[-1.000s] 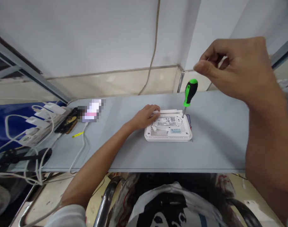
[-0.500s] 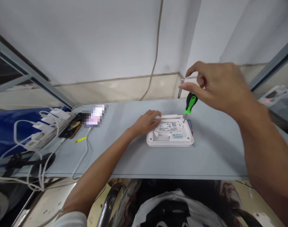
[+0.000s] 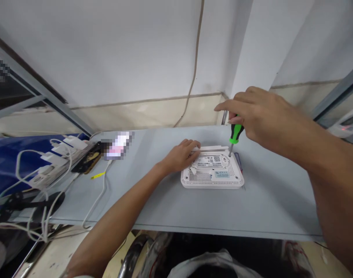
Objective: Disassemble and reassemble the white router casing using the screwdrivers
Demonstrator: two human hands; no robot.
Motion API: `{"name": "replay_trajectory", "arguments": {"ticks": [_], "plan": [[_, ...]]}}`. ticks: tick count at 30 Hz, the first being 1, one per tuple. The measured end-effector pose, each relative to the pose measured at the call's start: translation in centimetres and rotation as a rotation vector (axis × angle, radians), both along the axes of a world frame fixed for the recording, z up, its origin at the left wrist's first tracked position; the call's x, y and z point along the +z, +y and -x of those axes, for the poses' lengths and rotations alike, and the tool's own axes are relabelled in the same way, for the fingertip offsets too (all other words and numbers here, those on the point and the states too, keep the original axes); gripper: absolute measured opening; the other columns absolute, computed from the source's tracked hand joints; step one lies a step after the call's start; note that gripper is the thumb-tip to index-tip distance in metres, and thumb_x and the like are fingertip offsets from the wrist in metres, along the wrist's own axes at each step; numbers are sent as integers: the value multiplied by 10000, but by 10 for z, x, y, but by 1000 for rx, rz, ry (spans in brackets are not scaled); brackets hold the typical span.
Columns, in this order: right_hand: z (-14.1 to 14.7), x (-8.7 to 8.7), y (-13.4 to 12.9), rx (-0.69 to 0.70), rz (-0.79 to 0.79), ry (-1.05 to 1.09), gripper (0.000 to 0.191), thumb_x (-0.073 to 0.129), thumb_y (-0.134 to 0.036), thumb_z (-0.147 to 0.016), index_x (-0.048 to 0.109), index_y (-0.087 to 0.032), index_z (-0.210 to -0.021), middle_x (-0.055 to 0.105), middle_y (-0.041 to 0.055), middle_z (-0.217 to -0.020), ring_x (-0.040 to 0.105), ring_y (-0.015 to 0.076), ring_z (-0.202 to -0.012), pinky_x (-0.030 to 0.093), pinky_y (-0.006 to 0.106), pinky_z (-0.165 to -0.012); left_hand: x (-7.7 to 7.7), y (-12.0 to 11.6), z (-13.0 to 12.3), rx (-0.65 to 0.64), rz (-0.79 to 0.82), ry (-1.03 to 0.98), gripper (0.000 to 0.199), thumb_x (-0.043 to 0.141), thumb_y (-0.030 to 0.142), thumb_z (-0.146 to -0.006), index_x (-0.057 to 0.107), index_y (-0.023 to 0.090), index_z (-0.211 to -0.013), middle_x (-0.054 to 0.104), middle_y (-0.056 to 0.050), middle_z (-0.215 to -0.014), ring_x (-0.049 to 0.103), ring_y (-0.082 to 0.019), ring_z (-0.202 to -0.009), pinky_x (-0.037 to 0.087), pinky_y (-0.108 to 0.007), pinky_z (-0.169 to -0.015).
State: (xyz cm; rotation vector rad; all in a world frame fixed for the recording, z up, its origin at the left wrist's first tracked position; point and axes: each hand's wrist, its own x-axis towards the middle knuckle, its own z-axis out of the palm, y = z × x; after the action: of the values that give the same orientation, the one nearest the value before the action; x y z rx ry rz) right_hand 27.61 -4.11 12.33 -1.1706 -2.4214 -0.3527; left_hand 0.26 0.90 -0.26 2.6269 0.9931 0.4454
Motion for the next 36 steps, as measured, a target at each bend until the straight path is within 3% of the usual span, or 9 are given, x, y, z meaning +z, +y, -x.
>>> {"name": "replay_trajectory", "arguments": {"ticks": [6,9,12,15,19,24,26,31,36], "plan": [[-12,16,-7,7,116,121,282,580,-191,-932,749,-281,-1139,796,49,-1013,710,255,-812,504,370,-714,0,-1,0,6,8,18,296,356,432,-1102,544,235,-1218,653,-91,-1195,575,-255,-1105,505,-425,-978],[-26,17,-4,97,240,161,287,627,-288,-945,761,-336,-1195,809,19,-1098,739,246,-868,519,353,-723,1,-2,1,4,31,25,291,361,428,-1101,545,235,-1218,658,-87,-1200,570,-256,-1103,503,-426,-979],[-30,14,-3,99,221,194,322,619,-255,-943,765,-347,-1216,809,16,-1118,745,258,-885,524,371,-763,1,-1,1,3,42,20,295,368,425,-1100,548,227,-1223,651,-91,-1207,565,-259,-1114,498,-431,-985],[-20,12,-5,32,193,228,365,630,-218,-942,745,-318,-1274,814,32,-1026,738,274,-832,527,401,-790,0,1,-1,14,41,5,299,368,426,-1099,553,226,-1221,650,-90,-1199,564,-259,-1109,494,-431,-980],[0,9,-10,-123,173,195,433,573,-190,-992,660,-277,-1407,807,54,-985,731,325,-983,515,442,-829,0,3,-2,8,38,-9,272,369,409,-1102,559,232,-1182,665,-75,-1186,568,-246,-1070,488,-417,-960],[12,7,-15,-329,84,137,374,696,-360,-981,690,-229,-1332,777,116,-983,708,349,-902,472,427,-733,0,4,-2,7,27,-12,274,366,407,-1105,554,230,-1198,659,-75,-1186,566,-245,-1079,487,-413,-952],[9,8,-17,-301,87,125,340,708,-374,-973,712,-236,-1283,777,108,-986,704,341,-900,470,431,-754,-1,5,-1,9,31,-6,277,364,404,-1105,548,231,-1219,650,-78,-1202,564,-247,-1104,488,-415,-971],[-11,16,-20,-23,259,132,259,654,-285,-977,749,-312,-1216,786,43,-1139,712,296,-972,505,432,-834,-1,6,-1,8,31,-9,272,364,407,-1105,549,241,-1214,650,-78,-1203,571,-252,-1113,492,-419,-978],[-18,16,-12,-41,325,139,315,600,-147,-940,756,-292,-1171,792,36,-1094,720,280,-999,524,406,-816,3,2,-4,29,-16,46,285,346,404,-1109,546,234,-1219,651,-86,-1165,572,-266,-1109,509,-412,-904]]}}
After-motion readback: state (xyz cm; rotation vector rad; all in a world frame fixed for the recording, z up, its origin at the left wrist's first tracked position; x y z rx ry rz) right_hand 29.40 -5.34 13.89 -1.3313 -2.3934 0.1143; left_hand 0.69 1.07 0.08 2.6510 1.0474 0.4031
